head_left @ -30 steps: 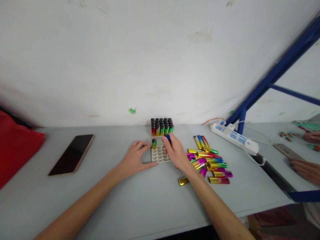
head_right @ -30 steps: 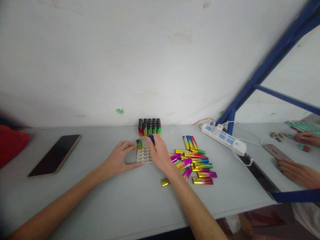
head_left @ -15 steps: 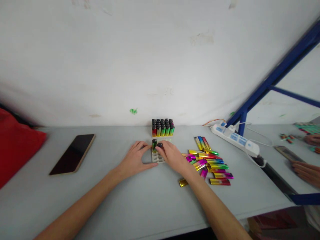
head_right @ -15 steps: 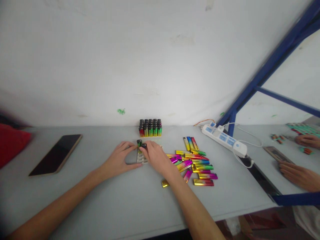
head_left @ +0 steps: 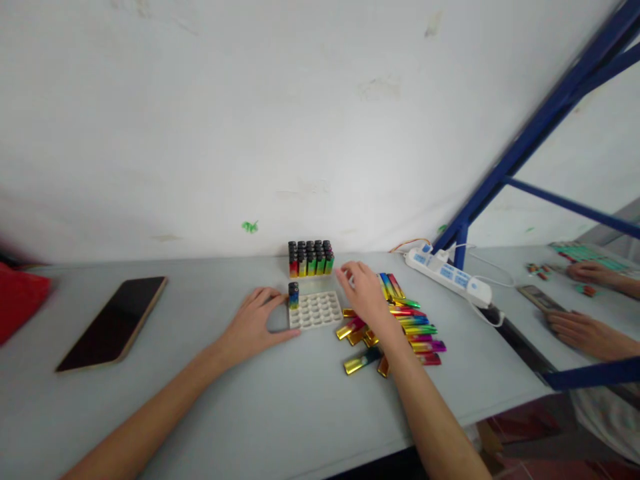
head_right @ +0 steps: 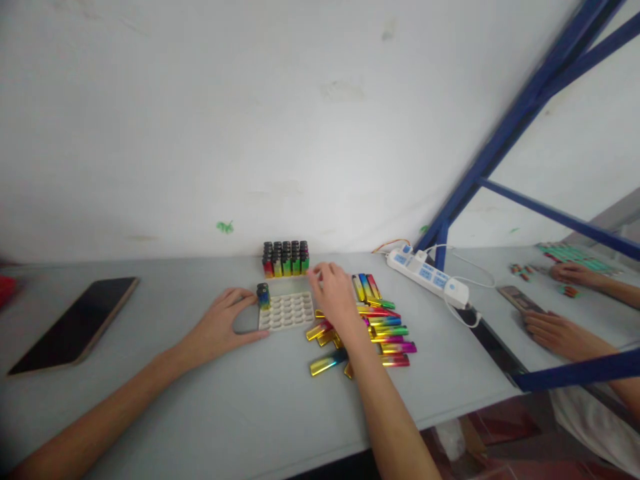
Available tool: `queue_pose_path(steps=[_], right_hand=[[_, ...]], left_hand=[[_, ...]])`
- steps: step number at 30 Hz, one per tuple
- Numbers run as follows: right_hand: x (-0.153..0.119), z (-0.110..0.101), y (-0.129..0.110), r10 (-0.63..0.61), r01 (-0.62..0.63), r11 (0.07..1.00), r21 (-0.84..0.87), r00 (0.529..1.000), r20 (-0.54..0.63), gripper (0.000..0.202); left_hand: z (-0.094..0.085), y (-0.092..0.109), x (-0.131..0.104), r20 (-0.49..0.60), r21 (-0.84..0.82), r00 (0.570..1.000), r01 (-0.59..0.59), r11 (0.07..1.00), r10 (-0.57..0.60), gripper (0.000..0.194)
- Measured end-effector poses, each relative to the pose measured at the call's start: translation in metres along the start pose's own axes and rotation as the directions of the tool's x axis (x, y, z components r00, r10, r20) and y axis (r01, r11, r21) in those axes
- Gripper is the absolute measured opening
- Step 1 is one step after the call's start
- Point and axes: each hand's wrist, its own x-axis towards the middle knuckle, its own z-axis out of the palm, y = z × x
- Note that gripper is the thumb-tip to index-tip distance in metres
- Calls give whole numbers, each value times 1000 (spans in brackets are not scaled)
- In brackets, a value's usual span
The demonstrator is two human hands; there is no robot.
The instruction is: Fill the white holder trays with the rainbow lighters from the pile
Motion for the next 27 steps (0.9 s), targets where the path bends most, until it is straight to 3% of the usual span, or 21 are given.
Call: queue_pose_path(steps=[3, 5, 9, 13, 15, 18, 20, 22, 25, 27], right_hand=[[4, -21, 42, 285, -287, 939, -190, 958, -37, 22], [2, -27, 61, 397, -393, 879, -269, 917, -40, 25], [-3, -23, 67, 409, -373, 882, -287, 909, 75, 33], [0, -17, 57, 353, -310, 918, -246, 923, 152, 24], [2, -14, 53, 265, -248, 960, -127, 953, 143, 19], [1, -6, 45, 141, -152, 960, 237, 988, 64, 13], [-1, 1, 33, 121, -124, 846, 518, 992, 40, 20], [-3, 8, 17, 110, -126, 674, 728, 991, 69, 39], [-6, 17, -8, 78, -208, 462, 862, 978, 194, 59], [-8, 22, -20, 72, -273, 424, 863, 960, 269, 63]], left_hand=[[1, -2, 0, 5, 0, 1000, 5, 1000, -5, 74], [1, -3, 0, 7, 5, 1000, 4, 1000, -4, 75], [-1, -4, 0, 13, -1, 1000, 1, 1000, -1, 75], [-3, -3, 0, 25, -12, 1000, 8, 1000, -8, 74], [-3, -2, 1, 29, -14, 1000, 12, 1000, -11, 75], [-3, -1, 1, 35, -11, 999, 12, 1000, -11, 78], [-3, 0, 0, 34, -7, 999, 10, 1000, -10, 78], [-2, 0, 0, 25, -2, 1000, 8, 1000, -8, 77], [-2, 0, -1, 17, 7, 1000, -4, 1000, 4, 76], [-1, -1, -1, 10, 15, 1000, -15, 1000, 15, 76]])
